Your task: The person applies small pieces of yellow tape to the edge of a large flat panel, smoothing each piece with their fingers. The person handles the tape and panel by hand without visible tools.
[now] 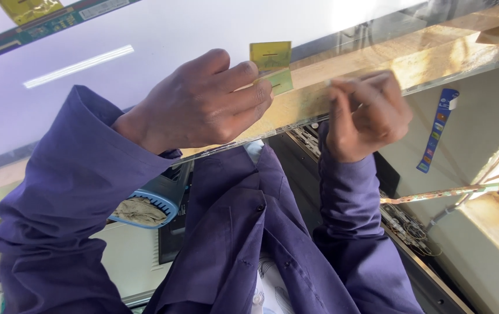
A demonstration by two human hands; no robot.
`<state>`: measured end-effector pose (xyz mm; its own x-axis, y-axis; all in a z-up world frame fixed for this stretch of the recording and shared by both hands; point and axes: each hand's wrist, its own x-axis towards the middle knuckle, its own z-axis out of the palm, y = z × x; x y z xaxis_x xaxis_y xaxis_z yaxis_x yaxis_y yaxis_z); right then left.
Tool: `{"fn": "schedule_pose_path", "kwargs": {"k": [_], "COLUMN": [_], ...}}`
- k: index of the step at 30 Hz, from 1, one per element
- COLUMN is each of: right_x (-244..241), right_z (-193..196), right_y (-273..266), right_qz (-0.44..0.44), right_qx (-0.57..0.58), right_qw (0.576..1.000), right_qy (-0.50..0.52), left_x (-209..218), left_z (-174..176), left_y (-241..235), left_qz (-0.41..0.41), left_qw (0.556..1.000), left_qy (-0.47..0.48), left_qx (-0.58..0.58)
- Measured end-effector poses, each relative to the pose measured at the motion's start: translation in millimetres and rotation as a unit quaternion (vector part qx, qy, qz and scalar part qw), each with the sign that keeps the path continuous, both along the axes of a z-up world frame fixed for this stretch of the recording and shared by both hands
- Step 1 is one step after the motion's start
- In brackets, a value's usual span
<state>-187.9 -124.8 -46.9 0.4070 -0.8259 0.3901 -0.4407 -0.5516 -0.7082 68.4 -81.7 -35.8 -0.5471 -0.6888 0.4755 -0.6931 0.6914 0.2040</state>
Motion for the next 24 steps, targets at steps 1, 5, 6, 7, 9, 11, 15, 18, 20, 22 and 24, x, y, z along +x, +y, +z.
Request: {"fn": "schedule_pose_path", "kwargs": {"k": [1,5,6,7,9,11,15,18,20,22,24], "right_x": [0.9,16.1,21.3,24.4,31.4,39.0,45.1,49.6,46.6,45.2,44.6], "right_z": [3.9,16.7,20.6,21.1,21.6,20.3,12.4,10.3,4.3,1.8,3.5], "right_y": [6.1,19.1,20.3,18.4,13.7,13.0,14.7,15.1,15.0,14.0,10.7], "right_qz": [0.002,0.087,0.089,0.092,0.104,0.117,0.099,0.103,0.106,0.109,0.140], "right_qx": [0.000,0.009,0.024,0.024,0.012,0.006,-0.021,-0.066,-0.098,-0.129,-0.148], "right_qw": [1.000,0.994,0.994,0.993,0.993,0.992,0.992,0.989,0.985,0.980,0.974], "right_qy": [0.005,0.063,0.062,0.065,0.047,0.050,0.075,0.085,0.094,0.103,0.097], "left_x": [-1.2,-1.4,-1.7,-2.3,-2.5,-1.8,-1.5,-1.8,-1.0,-0.6,-1.1], "left_z": [-0.7,-4.7,-6.0,-5.8,-5.5,-5.9,-8.2,-7.7,-7.3,-6.7,-6.1], "left_y": [-0.5,3.3,5.5,5.6,4.8,5.3,8.2,8.5,8.1,9.0,9.4], "left_qz": [0.002,0.015,0.022,0.026,0.040,0.045,0.053,0.055,0.054,0.054,0.065], "left_qw": [1.000,0.999,0.998,0.998,0.999,0.999,0.998,0.998,0.998,0.999,0.998], "left_qy": [0.005,-0.031,-0.048,-0.045,-0.004,0.000,-0.017,-0.024,-0.015,-0.007,-0.009], "left_qx": [0.000,-0.017,-0.023,-0.022,-0.032,-0.022,-0.011,-0.011,-0.008,-0.005,-0.006]}}
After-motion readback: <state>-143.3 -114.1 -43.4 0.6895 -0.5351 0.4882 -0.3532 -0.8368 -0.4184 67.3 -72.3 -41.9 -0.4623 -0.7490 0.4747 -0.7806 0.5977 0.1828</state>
